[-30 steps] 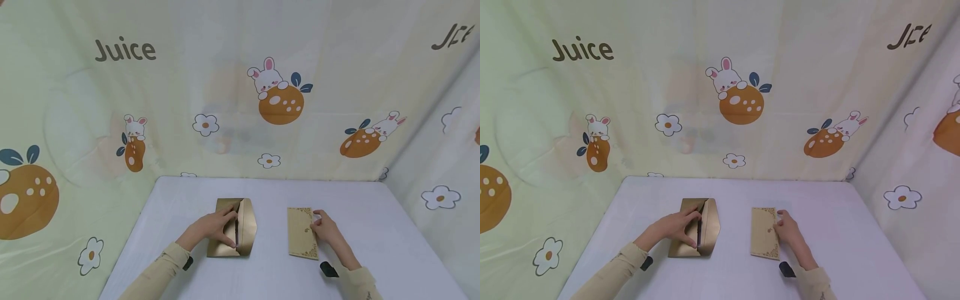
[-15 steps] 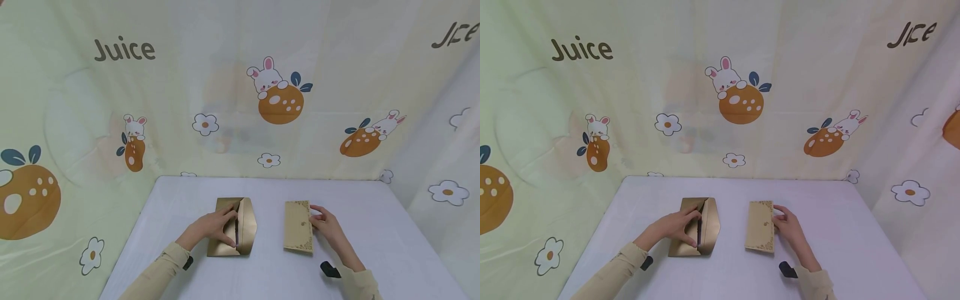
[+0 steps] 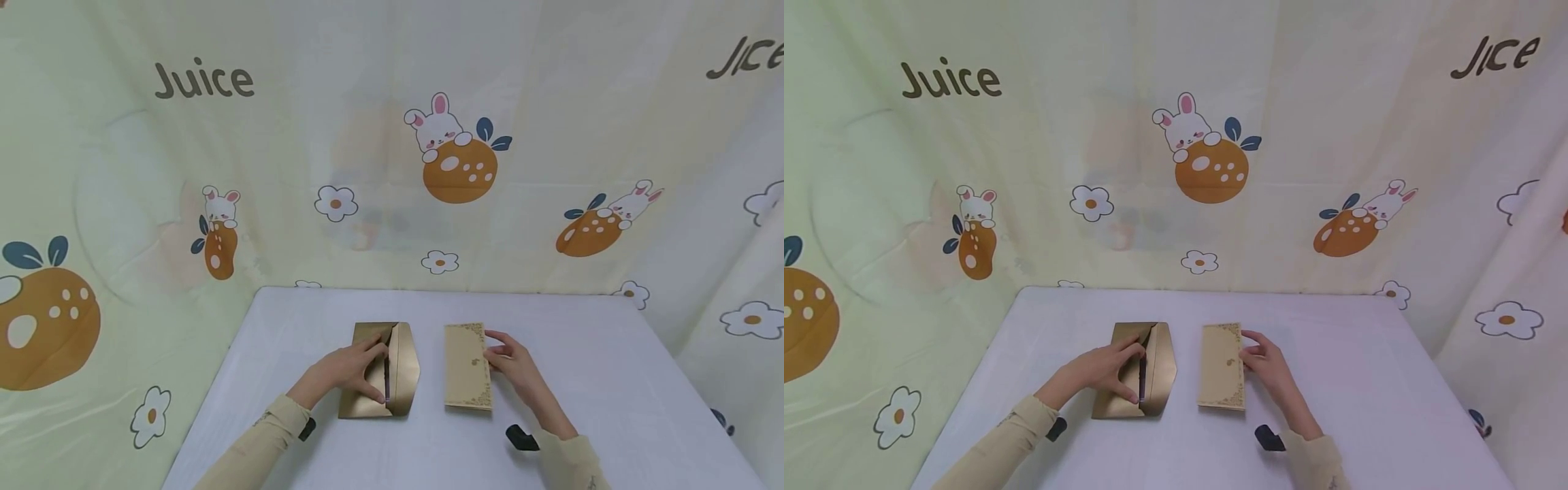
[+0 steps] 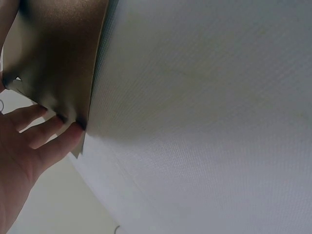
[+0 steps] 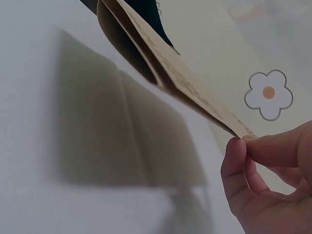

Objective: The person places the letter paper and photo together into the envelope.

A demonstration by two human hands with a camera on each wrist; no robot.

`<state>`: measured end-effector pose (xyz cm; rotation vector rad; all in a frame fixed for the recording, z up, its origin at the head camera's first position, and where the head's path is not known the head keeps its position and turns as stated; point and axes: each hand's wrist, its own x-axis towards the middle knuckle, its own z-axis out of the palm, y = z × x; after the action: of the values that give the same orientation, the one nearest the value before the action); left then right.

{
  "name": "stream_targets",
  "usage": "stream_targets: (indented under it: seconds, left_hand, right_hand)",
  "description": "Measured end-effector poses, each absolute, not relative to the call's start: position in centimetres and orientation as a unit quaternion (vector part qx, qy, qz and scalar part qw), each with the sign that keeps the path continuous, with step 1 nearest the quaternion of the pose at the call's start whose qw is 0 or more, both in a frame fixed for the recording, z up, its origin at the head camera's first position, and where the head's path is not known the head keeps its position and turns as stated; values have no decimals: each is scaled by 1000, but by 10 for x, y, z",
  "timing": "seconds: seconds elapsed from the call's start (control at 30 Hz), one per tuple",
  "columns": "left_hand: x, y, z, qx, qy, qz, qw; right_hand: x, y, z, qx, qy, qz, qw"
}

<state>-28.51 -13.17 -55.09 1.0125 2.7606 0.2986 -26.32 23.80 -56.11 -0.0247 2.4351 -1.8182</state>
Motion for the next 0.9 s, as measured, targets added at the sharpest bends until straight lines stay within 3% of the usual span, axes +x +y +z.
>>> stream_targets:
  seconds: [0.9]
  left_hand:
    - [-288, -133, -555, 334, 932, 94, 102]
  right_hand:
    - [-278, 147, -573, 6, 782, -620, 58]
